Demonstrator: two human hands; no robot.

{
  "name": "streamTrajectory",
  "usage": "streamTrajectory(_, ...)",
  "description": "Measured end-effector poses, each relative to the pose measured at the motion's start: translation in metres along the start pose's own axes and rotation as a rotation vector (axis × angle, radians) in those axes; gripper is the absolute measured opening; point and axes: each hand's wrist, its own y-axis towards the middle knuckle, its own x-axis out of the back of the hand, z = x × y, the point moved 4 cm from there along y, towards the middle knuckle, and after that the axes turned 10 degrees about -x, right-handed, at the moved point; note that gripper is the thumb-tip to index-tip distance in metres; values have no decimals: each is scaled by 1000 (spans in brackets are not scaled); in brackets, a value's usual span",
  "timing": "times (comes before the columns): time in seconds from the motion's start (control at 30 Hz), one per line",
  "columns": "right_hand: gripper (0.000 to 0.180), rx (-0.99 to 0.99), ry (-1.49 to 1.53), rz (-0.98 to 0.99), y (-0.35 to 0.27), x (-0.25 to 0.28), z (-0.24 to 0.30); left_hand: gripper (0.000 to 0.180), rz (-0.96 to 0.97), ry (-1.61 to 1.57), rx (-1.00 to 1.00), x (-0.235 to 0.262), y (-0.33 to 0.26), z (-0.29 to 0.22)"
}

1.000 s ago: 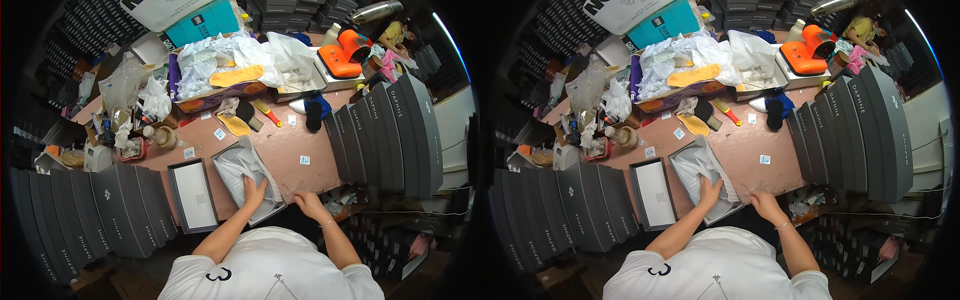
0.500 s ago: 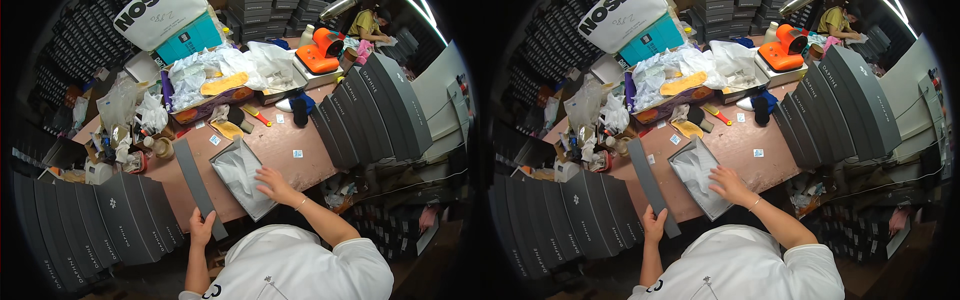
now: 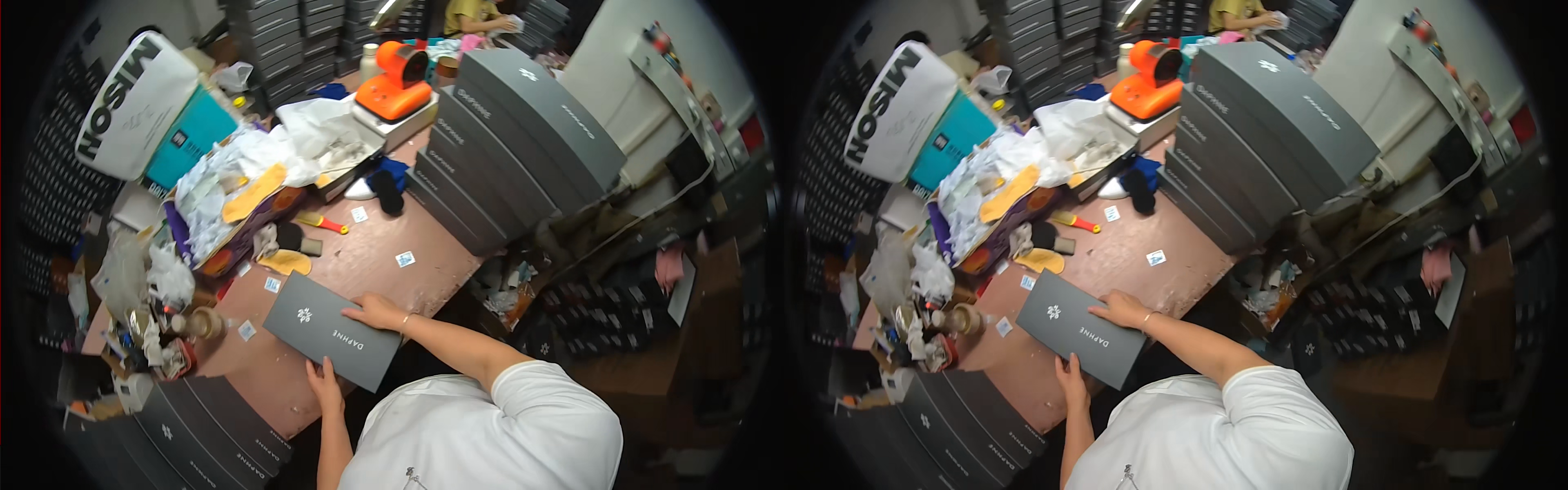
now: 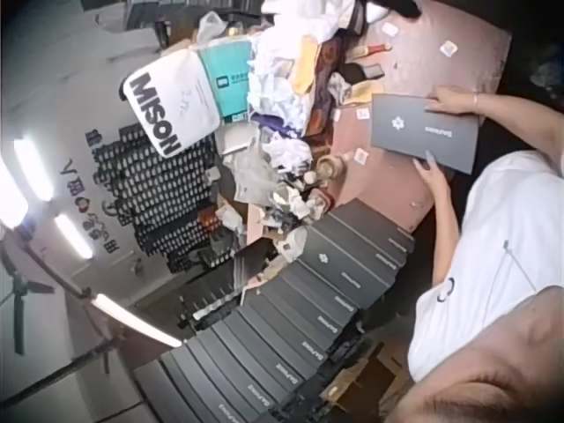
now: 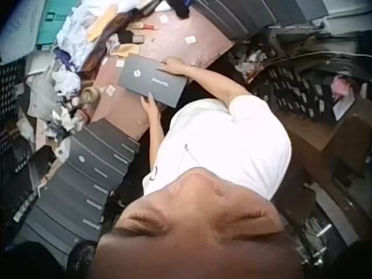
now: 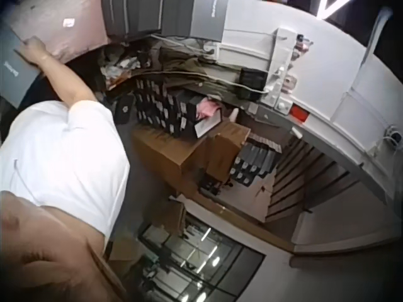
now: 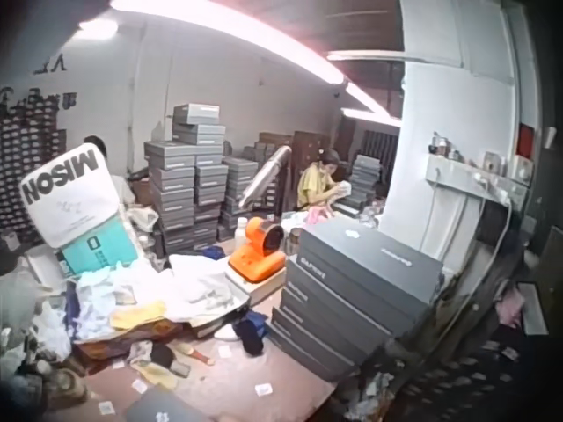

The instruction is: Inspecting, wrapping in tissue, and placing high-heeled shoes into shoe boxes.

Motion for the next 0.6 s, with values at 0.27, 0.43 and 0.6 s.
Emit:
streamTrajectory(0.27, 75, 12, 236, 175, -15, -19, -19, 62, 252, -155, 465, 37, 1, 54)
streamTrajectory(0.43, 90, 290, 271, 41, -116, 53, 61, 76, 205, -320, 192, -39, -32, -76)
streamTrajectory(0.6, 95, 745, -78, -462, -230, 156, 127, 57, 388, -539, -95, -105, 0, -192)
